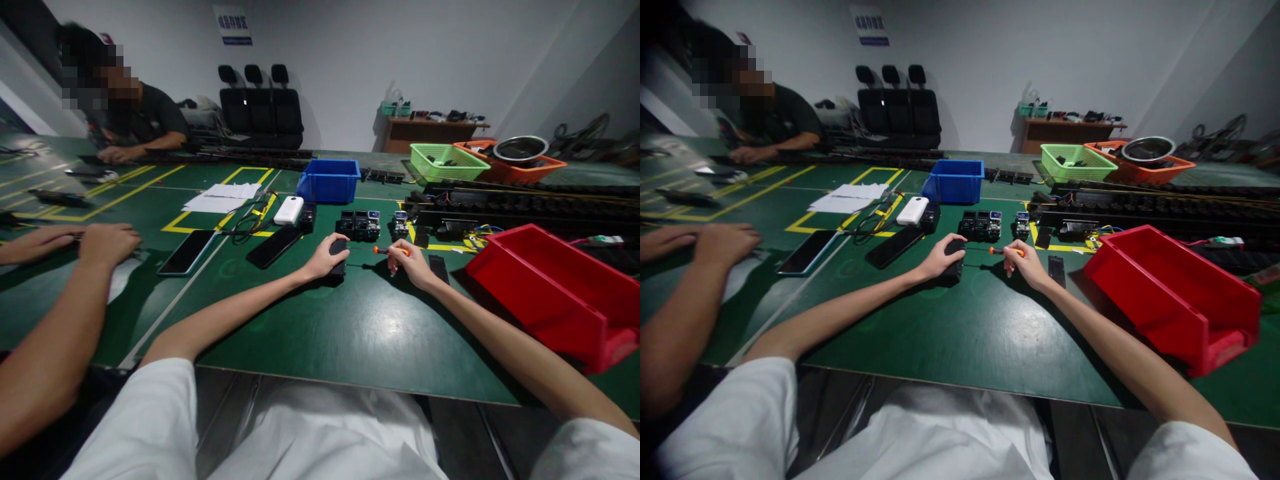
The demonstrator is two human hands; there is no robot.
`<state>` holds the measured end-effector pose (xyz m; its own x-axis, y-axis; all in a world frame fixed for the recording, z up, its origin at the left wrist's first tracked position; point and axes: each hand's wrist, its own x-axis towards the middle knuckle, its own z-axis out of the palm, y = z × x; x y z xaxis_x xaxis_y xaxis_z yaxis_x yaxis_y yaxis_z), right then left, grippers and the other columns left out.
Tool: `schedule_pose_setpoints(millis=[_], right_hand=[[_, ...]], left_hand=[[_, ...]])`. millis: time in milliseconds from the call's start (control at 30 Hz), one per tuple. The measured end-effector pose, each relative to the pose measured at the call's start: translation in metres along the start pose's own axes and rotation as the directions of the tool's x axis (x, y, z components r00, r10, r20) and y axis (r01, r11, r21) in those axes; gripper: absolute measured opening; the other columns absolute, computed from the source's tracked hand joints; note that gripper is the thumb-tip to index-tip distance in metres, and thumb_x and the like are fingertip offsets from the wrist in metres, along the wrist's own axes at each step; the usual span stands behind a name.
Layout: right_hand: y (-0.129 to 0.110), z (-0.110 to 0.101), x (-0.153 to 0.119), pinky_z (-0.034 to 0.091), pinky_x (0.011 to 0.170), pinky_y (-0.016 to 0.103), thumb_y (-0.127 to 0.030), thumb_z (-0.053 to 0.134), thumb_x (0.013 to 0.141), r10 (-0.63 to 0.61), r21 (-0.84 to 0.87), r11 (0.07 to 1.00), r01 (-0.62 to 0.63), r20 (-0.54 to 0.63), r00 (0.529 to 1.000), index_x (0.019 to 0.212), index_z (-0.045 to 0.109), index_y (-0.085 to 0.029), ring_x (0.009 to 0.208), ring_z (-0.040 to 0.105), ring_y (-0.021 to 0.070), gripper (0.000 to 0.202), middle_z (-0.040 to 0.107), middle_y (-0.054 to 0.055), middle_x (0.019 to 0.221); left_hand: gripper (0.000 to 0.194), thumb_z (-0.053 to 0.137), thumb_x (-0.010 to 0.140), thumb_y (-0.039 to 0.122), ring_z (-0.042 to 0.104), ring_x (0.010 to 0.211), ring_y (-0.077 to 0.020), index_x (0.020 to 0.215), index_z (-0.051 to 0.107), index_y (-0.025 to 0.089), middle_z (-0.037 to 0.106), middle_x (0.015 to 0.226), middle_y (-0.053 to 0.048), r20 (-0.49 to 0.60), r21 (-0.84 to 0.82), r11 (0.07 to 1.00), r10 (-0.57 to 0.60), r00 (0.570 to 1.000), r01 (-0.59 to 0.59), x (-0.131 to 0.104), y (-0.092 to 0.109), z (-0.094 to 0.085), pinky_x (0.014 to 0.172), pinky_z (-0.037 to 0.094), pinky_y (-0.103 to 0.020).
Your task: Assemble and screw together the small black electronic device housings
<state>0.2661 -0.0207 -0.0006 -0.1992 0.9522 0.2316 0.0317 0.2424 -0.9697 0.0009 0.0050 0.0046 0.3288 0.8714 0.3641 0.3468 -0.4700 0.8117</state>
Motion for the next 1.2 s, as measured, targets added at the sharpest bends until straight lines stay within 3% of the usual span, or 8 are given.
schedule_pose_setpoints(millis=[267, 567, 733, 1033, 1200], right_hand=[[0.0, 0.001, 0.0, 0.04, 0.037, 0.022, -0.058, 0.063, 0.083, 0.072, -0.004, 0.997, -0.072, -0.029, 0.997, 0.075, 0.051, -0.022, 0.04, 0.049, 0.0112, 0.039, 0.057, -0.004, 0.051], [0.002, -0.002, 0.001, 0.047, 0.054, 0.024, -0.045, 0.073, 0.077, 0.028, 0.051, 0.998, -0.025, -0.061, 0.998, 0.095, 0.054, -0.023, 0.055, 0.058, 0.0118, 0.034, 0.062, -0.004, 0.066], [0.0, -0.001, 0.0, 0.046, 0.053, 0.024, -0.042, 0.074, 0.077, -0.001, 0.042, 0.999, 0.003, -0.055, 0.999, 0.088, 0.055, -0.021, 0.054, 0.057, 0.0112, 0.03, 0.061, -0.004, 0.063], [-0.002, -0.001, 0.0, 0.042, 0.041, 0.023, -0.052, 0.07, 0.079, 0.019, 0.019, 1.0, -0.019, -0.039, 0.999, 0.079, 0.055, -0.02, 0.043, 0.05, 0.0103, 0.035, 0.06, -0.003, 0.056], [-0.003, -0.001, -0.001, 0.031, 0.032, 0.02, -0.055, 0.067, 0.08, 0.062, -0.01, 0.998, -0.062, -0.044, 0.997, 0.074, 0.053, -0.021, 0.037, 0.043, 0.0091, 0.038, 0.054, -0.005, 0.049]], left_hand=[[0.032, 0.061, 0.083, 0.031, 0.057, 0.098, -0.0202, 0.112, 0.061, 0.019, 0.059, 0.103, -0.005, -0.003, 0.025, 1.0, 0.019, 1.0, -0.019, -0.002, 0.001, 0.0, 0.093, 0.046, -0.035], [0.035, 0.059, 0.084, 0.032, 0.055, 0.099, -0.0193, 0.118, 0.058, 0.021, 0.055, 0.108, -0.005, -0.021, 0.102, 0.989, 0.109, 0.994, -0.106, -0.008, 0.012, 0.0, 0.095, 0.045, -0.034], [0.036, 0.059, 0.085, 0.031, 0.054, 0.099, -0.0194, 0.119, 0.057, 0.021, 0.054, 0.107, -0.005, -0.032, 0.117, 0.984, 0.14, 0.99, -0.136, -0.01, 0.014, 0.001, 0.094, 0.045, -0.034], [0.037, 0.06, 0.084, 0.03, 0.054, 0.098, -0.0191, 0.121, 0.057, 0.021, 0.053, 0.106, -0.005, -0.028, 0.146, 0.981, 0.137, 0.99, -0.132, -0.01, 0.014, 0.0, 0.093, 0.046, -0.034], [0.038, 0.06, 0.084, 0.029, 0.054, 0.1, -0.0198, 0.121, 0.056, 0.021, 0.053, 0.107, -0.006, -0.031, 0.141, 0.979, 0.153, 0.988, -0.147, -0.01, 0.015, 0.0, 0.094, 0.045, -0.034]])
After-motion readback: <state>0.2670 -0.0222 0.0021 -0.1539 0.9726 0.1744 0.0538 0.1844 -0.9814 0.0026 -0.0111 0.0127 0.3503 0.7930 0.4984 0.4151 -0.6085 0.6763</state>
